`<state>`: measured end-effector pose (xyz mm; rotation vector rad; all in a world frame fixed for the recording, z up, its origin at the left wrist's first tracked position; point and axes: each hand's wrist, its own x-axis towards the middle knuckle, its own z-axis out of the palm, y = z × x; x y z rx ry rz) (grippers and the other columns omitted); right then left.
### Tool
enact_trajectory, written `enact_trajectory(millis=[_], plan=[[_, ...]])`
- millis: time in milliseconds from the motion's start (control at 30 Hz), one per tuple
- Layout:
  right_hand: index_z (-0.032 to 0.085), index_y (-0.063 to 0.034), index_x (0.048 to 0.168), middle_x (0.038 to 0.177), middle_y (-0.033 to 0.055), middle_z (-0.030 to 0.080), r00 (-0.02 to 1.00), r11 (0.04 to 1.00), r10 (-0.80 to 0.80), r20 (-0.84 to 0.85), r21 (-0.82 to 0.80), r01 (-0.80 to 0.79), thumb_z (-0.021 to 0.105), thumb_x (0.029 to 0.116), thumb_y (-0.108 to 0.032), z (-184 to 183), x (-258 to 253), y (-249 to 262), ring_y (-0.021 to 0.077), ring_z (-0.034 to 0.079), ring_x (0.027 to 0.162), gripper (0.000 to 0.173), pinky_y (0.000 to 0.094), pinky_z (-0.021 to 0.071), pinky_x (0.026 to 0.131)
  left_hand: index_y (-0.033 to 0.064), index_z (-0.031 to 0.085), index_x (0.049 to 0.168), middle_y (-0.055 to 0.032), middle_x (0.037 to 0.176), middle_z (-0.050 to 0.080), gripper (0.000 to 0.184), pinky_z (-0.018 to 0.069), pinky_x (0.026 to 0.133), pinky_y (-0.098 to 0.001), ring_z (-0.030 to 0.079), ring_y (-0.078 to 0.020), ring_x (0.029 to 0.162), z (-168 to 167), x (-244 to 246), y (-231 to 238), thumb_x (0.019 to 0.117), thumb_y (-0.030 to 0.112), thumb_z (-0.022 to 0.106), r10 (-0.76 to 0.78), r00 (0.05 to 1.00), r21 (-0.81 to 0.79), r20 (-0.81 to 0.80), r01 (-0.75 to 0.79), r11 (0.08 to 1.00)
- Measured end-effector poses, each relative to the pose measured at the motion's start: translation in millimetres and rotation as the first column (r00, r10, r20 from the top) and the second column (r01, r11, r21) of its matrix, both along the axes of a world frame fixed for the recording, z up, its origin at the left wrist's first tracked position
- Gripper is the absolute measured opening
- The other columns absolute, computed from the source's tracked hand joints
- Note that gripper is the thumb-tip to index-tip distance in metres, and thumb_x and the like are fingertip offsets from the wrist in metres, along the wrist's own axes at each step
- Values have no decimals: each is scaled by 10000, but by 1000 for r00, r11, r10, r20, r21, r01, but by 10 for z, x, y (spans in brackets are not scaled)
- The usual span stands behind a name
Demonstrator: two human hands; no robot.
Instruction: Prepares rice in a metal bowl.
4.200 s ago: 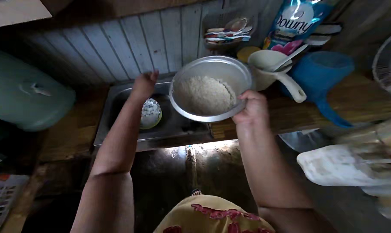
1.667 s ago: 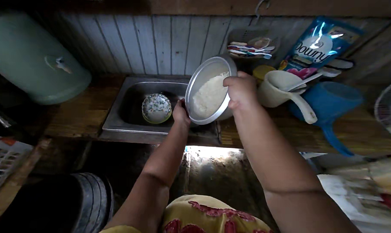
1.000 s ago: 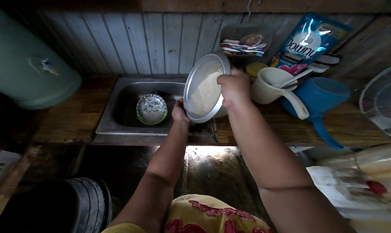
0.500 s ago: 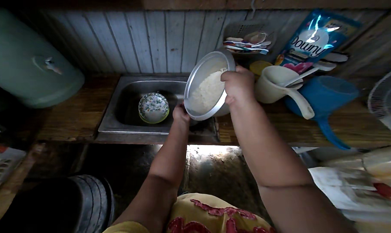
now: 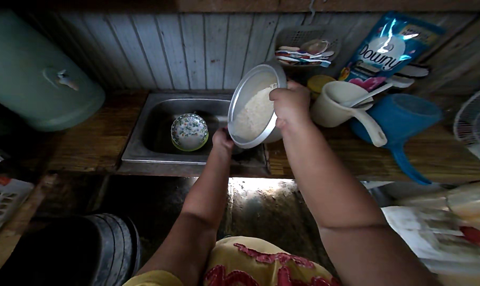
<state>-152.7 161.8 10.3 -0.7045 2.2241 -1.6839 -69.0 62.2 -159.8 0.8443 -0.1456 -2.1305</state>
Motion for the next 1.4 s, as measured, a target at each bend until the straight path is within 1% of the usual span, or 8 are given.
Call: enact_trajectory(millis=[67, 367, 467, 667, 833, 1000, 1233, 1400], plan=[[726, -155, 1260, 1333, 103, 637, 1000, 1000, 7, -8, 0, -7, 677, 767, -65, -4, -9, -3, 273, 560, 1270, 504, 630, 467, 957, 51, 582, 1081, -116, 933, 644, 207, 579, 709, -427, 651, -234, 818, 31, -3, 17, 1046, 225, 476, -2, 1000, 12, 21, 2, 1000], [740, -142, 1220, 1366, 133, 594, 1000, 999, -6, -26, 35, 7, 686, 772, -64, -2, -37, 4, 301, 510, 1304, 458, 658, 410, 984, 57, 575, 1120, -119, 974, 640, 209, 576, 731, -437, 646, -236, 852, 13, -34, 13, 1044, 234, 494, 3, 999, 25, 47, -4, 1000], [751, -124, 1158, 1327, 146, 603, 999, 1000, -6, -40, 28, 8, 693, 760, -55, -19, -56, -2, 298, 529, 1268, 408, 643, 438, 956, 50, 572, 1129, -128, 983, 640, 204, 578, 741, -441, 648, -246, 865, 10, -38, 27, 1039, 220, 503, 2, 999, 30, 40, -3, 1000], [714, -145, 1284, 1399, 142, 575, 1000, 998, -4, -30, 67, 6, 680, 772, -56, -25, -57, 9, 301, 498, 1326, 521, 650, 413, 999, 46, 582, 1114, -120, 968, 642, 201, 572, 733, -428, 645, -237, 848, -3, -43, 52, 1044, 209, 488, -10, 998, 22, 57, 9, 1000], [721, -88, 1192, 1215, 156, 648, 999, 999, -26, 19, 40, 26, 683, 793, -34, -85, -74, 45, 294, 601, 1146, 405, 584, 503, 881, 39, 579, 1177, -138, 1025, 652, 249, 576, 763, -452, 653, -255, 902, -22, -49, 64, 1053, 235, 486, -23, 998, 40, 63, 20, 999], [722, -64, 1054, 1155, 169, 645, 1000, 999, -7, 6, 50, 7, 690, 777, -48, -140, -92, 65, 304, 612, 1093, 280, 580, 520, 843, 30, 595, 1163, -146, 1024, 657, 257, 572, 758, -462, 653, -262, 896, -47, -70, 118, 1049, 240, 500, -25, 992, 43, 123, 20, 999], [730, -88, 1111, 1229, 176, 627, 999, 989, 31, -38, 148, -25, 686, 824, -94, -93, -86, 62, 327, 564, 1177, 291, 643, 440, 905, 35, 592, 1158, -142, 1032, 648, 247, 570, 745, -456, 643, -256, 892, -53, -71, 148, 1045, 241, 517, -13, 986, 33, 169, 7, 999], [728, -93, 1118, 1238, 168, 625, 1000, 989, 19, -22, 150, -16, 691, 812, -99, -112, -116, 45, 326, 578, 1172, 308, 633, 474, 879, 29, 591, 1177, -140, 1045, 647, 250, 570, 772, -450, 642, -251, 912, -55, -68, 130, 1047, 229, 517, 14, 986, 19, 164, -18, 1000]])
